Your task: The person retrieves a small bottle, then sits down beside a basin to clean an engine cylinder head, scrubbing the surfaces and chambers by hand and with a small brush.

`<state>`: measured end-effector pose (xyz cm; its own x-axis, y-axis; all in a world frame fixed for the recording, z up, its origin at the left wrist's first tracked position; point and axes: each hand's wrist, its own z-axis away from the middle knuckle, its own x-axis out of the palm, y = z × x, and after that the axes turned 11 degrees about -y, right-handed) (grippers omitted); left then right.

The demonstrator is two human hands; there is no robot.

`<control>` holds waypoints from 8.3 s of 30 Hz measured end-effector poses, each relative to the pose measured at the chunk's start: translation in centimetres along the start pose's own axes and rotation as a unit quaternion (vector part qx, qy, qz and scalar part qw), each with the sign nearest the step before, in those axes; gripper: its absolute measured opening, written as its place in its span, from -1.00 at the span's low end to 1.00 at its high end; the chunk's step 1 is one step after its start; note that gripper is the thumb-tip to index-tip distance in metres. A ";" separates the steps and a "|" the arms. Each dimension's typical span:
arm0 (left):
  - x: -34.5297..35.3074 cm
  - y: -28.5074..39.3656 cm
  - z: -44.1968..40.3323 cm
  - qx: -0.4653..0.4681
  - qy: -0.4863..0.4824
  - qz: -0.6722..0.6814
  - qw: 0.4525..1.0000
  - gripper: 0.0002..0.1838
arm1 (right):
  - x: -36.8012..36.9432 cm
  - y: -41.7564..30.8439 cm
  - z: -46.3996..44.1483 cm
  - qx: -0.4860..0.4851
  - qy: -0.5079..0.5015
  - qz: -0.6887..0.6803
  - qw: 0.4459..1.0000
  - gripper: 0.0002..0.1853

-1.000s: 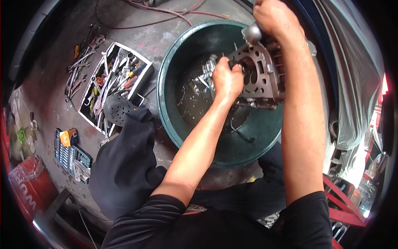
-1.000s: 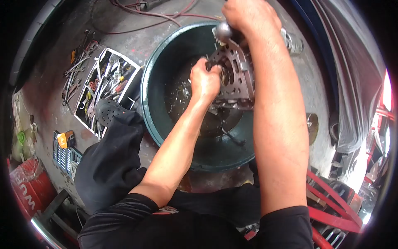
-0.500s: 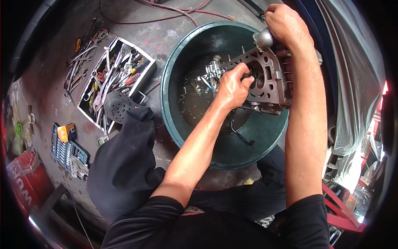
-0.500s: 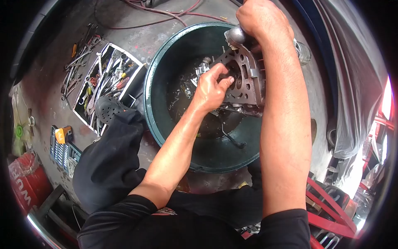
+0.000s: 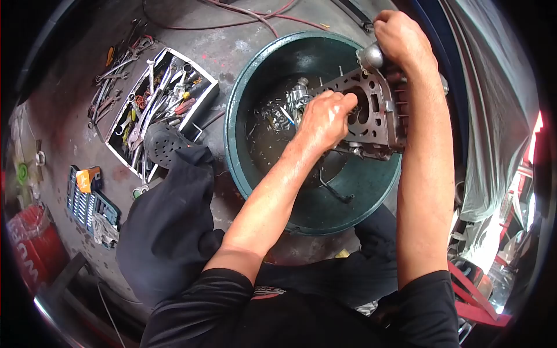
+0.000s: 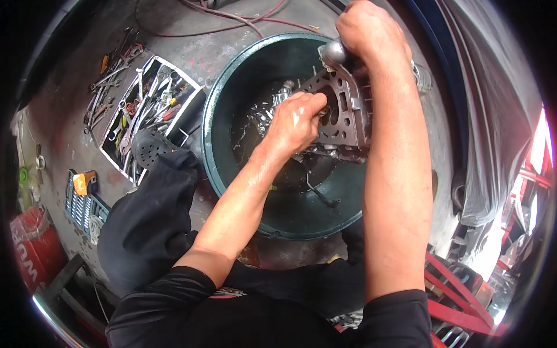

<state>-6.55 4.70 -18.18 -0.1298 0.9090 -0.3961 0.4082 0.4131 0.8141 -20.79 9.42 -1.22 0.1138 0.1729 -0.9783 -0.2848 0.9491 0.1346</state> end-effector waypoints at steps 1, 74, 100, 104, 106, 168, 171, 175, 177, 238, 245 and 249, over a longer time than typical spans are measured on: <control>0.1 0.1 -0.2 0.002 0.016 0.022 1.000 -0.94 | -0.2 0.1 -0.5 -0.007 0.004 0.003 1.000 -0.63; 3.0 1.1 0.0 -0.034 0.223 0.127 0.966 -0.82 | 0.1 1.8 -2.3 0.003 -0.050 -0.043 0.998 -0.63; -1.4 2.1 0.4 -0.261 -0.074 0.261 0.926 -0.82 | -0.3 3.1 -1.0 -0.035 -0.086 -0.131 0.987 -0.64; -0.2 -4.1 4.0 -0.390 0.015 0.146 0.909 -0.77 | -0.4 3.2 0.0 0.008 -0.122 -0.222 0.967 -0.66; 0.1 -7.2 5.7 -0.449 -0.018 0.063 0.891 -0.75 | 0.5 6.6 -1.3 -0.009 -0.120 -0.229 0.966 -0.67; 8.4 5.5 -6.0 -0.381 0.305 0.427 0.761 -0.78 | 1.6 8.6 -1.8 -0.004 -0.081 -0.211 0.974 -0.73; 7.1 5.0 -5.1 -0.342 0.261 0.427 0.795 -0.75 | 1.6 7.7 -1.8 0.009 -0.078 -0.204 0.976 -0.73; 5.4 6.0 -4.6 -0.326 0.157 0.433 0.825 -0.76 | 0.7 6.1 -0.9 0.068 -0.105 -0.191 0.974 -0.73; 3.8 6.2 -4.2 -0.323 0.078 0.400 0.854 -0.79 | 0.8 6.1 -1.1 0.024 -0.106 -0.202 0.973 -0.73; 4.2 2.1 -3.0 -0.120 -0.047 0.289 0.949 -0.81 | 0.9 6.8 -1.8 0.011 -0.082 -0.194 0.978 -0.73; 5.4 3.1 -3.0 -0.185 0.047 0.322 0.927 -0.87 | 1.1 6.8 -1.6 0.019 -0.068 -0.198 0.978 -0.73; 2.3 0.3 -2.4 -0.319 0.064 0.324 0.888 -0.77 | 1.0 6.4 -1.3 0.014 -0.059 -0.193 0.979 -0.72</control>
<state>-8.91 7.08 -17.79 -0.1731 0.9496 0.2615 -0.1548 -0.2884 0.9449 -23.79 15.35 -1.57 0.3181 -0.1724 -0.9322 -0.1734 0.9562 -0.2360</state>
